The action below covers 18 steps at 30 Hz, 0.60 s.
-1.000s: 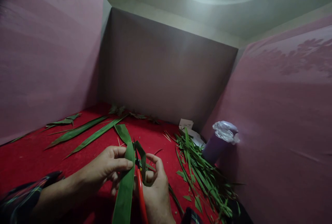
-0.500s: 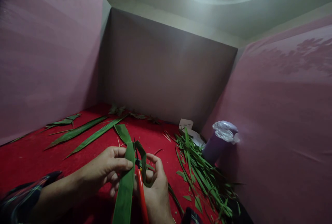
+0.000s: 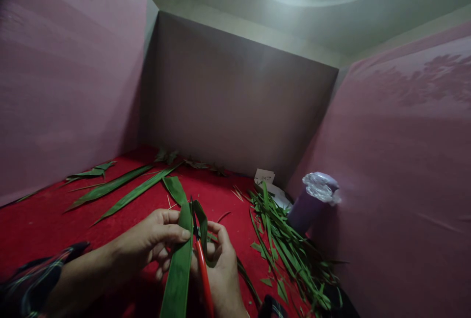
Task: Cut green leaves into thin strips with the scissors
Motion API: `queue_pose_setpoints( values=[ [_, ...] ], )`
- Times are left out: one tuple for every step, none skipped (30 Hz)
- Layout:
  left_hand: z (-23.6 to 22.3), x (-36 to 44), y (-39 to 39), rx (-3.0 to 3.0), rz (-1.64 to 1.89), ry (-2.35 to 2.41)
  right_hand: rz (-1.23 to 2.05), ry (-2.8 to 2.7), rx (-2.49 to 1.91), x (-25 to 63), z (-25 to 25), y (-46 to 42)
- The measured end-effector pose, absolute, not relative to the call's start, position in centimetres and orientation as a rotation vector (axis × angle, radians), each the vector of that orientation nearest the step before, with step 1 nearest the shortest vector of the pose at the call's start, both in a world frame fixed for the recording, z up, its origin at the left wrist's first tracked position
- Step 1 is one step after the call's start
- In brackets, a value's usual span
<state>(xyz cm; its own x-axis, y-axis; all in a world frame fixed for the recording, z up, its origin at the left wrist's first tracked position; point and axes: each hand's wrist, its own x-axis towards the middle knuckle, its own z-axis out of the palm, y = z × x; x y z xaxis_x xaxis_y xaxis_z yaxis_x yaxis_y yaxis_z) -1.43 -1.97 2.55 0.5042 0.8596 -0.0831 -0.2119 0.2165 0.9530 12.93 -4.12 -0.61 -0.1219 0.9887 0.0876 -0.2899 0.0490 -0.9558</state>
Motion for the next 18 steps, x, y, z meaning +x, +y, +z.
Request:
queue_pose_setpoints(
  values=[
    [2.52, -1.43, -1.97, 1.106, 0.84, 0.721, 1.379, -1.119, -0.866, 12.94, -0.71, -4.1],
    [2.51, -1.43, -1.99, 1.105, 0.842, 0.718, 1.378, -1.12, -0.854, 12.94, -0.81, -4.07],
    [2.52, -1.42, -2.01, 1.103, 0.842, 0.714, 1.379, -1.119, -0.844, 12.94, -0.91, -4.05],
    [2.54, -1.41, -2.04, 1.101, 0.838, 0.708, 1.384, -1.115, -0.836, 12.93, -0.99, -4.04],
    [2.56, -1.4, -2.05, 1.1, 0.832, 0.704, 1.39, -1.109, -0.833, 12.92, -1.06, -4.03],
    [2.59, -1.39, -2.05, 1.1, 0.828, 0.703, 1.394, -1.104, -0.836, 12.91, -1.11, -4.03],
    [2.61, -1.37, -2.04, 1.097, 0.825, 0.704, 1.394, -1.101, -0.839, 12.9, -1.16, -4.04],
    [2.62, -1.35, -2.02, 1.09, 0.826, 0.708, 1.388, -1.103, -0.838, 12.91, -1.21, -4.06],
    [2.61, -1.33, -2.0, 1.081, 0.83, 0.711, 1.379, -1.109, -0.836, 12.92, -1.27, -4.07],
    [2.6, -1.32, -1.97, 1.072, 0.835, 0.714, 1.368, -1.116, -0.831, 12.94, -1.33, -4.08],
    [2.57, -1.31, -1.96, 1.064, 0.839, 0.713, 1.361, -1.122, -0.826, 12.97, -1.41, -4.09],
    [2.53, -1.3, -1.95, 1.059, 0.841, 0.71, 1.362, -1.126, -0.82, 13.0, -1.49, -4.09],
    [2.48, -1.29, -1.96, 1.057, 0.842, 0.708, 1.369, -1.126, -0.814, 13.03, -1.56, -4.08],
    [2.44, -1.28, -1.96, 1.058, 0.844, 0.708, 1.378, -1.123, -0.807, 13.06, -1.63, -4.07],
    [2.4, -1.28, -1.97, 1.06, 0.845, 0.708, 1.387, -1.124, -0.801, 13.09, -1.66, -4.06],
    [2.36, -1.27, -1.96, 1.06, 0.843, 0.71, 1.39, -1.126, -0.794, 13.13, -1.68, -4.05],
    [2.33, -1.25, -1.96, 1.061, 0.836, 0.711, 1.391, -1.126, -0.788, 13.15, -1.66, -4.04],
    [2.31, -1.23, -1.95, 1.061, 0.826, 0.711, 1.388, -1.128, -0.784, 13.17, -1.63, -4.03]
  ],
)
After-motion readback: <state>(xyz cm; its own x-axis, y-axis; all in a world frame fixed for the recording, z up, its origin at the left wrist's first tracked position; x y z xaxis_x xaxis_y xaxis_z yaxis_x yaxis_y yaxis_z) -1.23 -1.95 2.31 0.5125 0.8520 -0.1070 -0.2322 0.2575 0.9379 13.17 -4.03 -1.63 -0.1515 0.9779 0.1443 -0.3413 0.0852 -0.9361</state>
